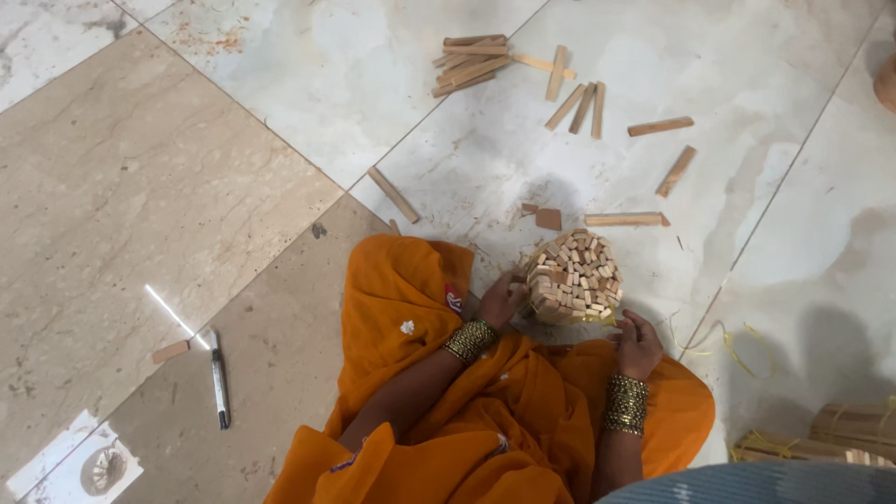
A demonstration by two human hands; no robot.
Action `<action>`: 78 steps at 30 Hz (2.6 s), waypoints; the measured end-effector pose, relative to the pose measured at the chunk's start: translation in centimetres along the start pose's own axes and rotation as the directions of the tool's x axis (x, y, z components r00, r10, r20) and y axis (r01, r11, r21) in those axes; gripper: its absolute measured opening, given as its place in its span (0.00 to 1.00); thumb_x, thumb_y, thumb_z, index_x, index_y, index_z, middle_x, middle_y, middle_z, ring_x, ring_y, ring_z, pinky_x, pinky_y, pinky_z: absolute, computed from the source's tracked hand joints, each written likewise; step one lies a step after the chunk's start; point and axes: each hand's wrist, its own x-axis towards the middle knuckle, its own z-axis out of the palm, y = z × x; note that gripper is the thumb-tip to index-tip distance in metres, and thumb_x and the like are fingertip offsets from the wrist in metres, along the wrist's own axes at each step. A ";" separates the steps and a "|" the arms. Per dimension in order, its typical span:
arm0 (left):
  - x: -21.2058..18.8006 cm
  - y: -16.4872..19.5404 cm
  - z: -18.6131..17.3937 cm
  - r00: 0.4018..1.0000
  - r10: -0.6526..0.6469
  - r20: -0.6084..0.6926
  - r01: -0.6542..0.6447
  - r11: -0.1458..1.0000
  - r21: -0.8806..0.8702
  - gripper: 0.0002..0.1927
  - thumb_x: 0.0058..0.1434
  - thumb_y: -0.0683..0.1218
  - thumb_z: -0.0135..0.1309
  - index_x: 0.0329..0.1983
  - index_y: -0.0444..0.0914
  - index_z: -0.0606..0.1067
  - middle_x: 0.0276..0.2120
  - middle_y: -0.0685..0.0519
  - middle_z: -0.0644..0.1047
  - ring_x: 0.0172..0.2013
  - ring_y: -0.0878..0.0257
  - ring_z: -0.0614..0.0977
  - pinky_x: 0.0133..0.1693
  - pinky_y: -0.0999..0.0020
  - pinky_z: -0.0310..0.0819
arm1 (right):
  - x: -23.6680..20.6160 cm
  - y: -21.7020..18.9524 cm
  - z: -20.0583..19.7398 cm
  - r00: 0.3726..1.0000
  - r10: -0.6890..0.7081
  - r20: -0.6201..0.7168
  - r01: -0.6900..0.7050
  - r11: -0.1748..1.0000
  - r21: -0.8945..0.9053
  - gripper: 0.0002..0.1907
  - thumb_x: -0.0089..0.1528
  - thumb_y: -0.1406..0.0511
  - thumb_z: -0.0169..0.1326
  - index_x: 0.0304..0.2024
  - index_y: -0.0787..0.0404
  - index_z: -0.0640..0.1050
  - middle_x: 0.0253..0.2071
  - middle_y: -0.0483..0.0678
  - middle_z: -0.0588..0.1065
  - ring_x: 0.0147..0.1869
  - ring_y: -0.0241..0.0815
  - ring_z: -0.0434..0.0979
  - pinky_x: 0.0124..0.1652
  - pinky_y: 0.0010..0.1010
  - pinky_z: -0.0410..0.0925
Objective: The person sits on the floor and bundles small wooden sticks. They wrap a yellow rubber band around a stack of sticks, tighten it, then add more sticks one at a time into the bundle, pressing the bundle together and reaching for loose sticks from the floor.
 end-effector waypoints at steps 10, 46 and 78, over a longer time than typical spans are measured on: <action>-0.3 0.9 -0.4 0.993 0.057 -0.102 -0.054 0.998 0.032 0.23 0.58 0.44 0.65 0.57 0.41 0.76 0.47 0.52 0.81 0.36 0.58 0.84 0.39 0.65 0.80 | -0.6 -0.2 1.7 0.998 -0.045 0.054 0.052 0.991 -0.125 0.14 0.67 0.72 0.50 0.54 0.69 0.79 0.38 0.55 0.81 0.31 0.41 0.81 0.32 0.29 0.72; 1.2 0.8 0.3 0.879 0.432 -0.204 -0.343 0.867 0.360 0.25 0.72 0.56 0.46 0.68 0.41 0.69 0.64 0.45 0.73 0.65 0.46 0.71 0.67 0.46 0.59 | 1.3 -0.6 2.0 0.879 -0.463 -0.116 0.353 0.793 -0.497 0.24 0.73 0.58 0.44 0.67 0.64 0.68 0.62 0.61 0.68 0.65 0.57 0.66 0.60 0.49 0.61; 11.1 -2.4 4.9 0.953 0.300 -0.030 -0.296 0.950 0.097 0.36 0.65 0.49 0.57 0.74 0.38 0.60 0.64 0.40 0.73 0.58 0.47 0.80 0.55 0.57 0.77 | 11.7 -5.4 3.5 0.906 -0.352 0.235 0.414 0.621 -0.666 0.16 0.71 0.57 0.52 0.59 0.52 0.79 0.52 0.49 0.81 0.50 0.50 0.82 0.51 0.40 0.75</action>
